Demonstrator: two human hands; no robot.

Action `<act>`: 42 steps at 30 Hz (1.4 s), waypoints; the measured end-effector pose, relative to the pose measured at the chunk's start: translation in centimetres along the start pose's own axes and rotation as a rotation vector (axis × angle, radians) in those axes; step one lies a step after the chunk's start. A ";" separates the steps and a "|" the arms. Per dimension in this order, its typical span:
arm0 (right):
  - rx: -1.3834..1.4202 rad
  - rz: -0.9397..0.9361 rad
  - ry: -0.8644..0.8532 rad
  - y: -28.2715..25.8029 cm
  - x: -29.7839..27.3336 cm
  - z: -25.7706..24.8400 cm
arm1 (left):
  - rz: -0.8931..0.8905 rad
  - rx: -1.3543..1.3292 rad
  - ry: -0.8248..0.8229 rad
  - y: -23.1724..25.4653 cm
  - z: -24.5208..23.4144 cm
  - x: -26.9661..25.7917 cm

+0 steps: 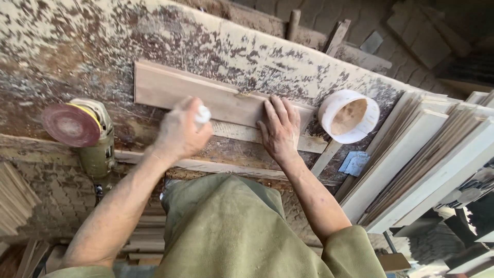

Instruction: Applying glue filler to cracks and imperfections in wood planks and sanding the surface smooth using a handheld orbital sander.

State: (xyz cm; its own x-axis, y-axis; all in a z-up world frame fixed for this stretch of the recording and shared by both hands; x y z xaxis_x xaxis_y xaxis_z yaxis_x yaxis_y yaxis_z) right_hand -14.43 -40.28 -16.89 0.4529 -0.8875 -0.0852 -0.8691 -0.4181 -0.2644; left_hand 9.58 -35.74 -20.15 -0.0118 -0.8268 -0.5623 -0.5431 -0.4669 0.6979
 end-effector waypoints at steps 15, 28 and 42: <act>-0.429 0.314 -0.434 20.5 -4.6 -4.6 | 0.448 -0.206 0.389 -3.6 0.2 3.2; -0.438 0.117 -0.205 16.8 -2.8 -6.5 | 0.494 -0.112 0.826 -3.0 -8.9 2.3; 0.269 -0.119 0.113 2.6 6.1 -0.3 | 0.627 -0.018 0.822 0.4 -8.0 1.9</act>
State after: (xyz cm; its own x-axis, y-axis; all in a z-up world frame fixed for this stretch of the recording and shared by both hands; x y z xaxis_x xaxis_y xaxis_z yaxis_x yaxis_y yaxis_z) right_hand -14.04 -46.84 -17.81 0.5101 -0.8577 0.0649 -0.7207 -0.4674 -0.5119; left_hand 16.05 -40.01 -17.45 0.2931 -0.8788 0.3765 -0.6243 0.1224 0.7716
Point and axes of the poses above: each hand's wrist, its own x-axis towards the middle knuckle, its own z-axis out of the palm, y = z × x, the point moved 9 cm from there along x, towards the middle knuckle, and after that the axes turned 11 degrees about -x, right-handed, at the moved point
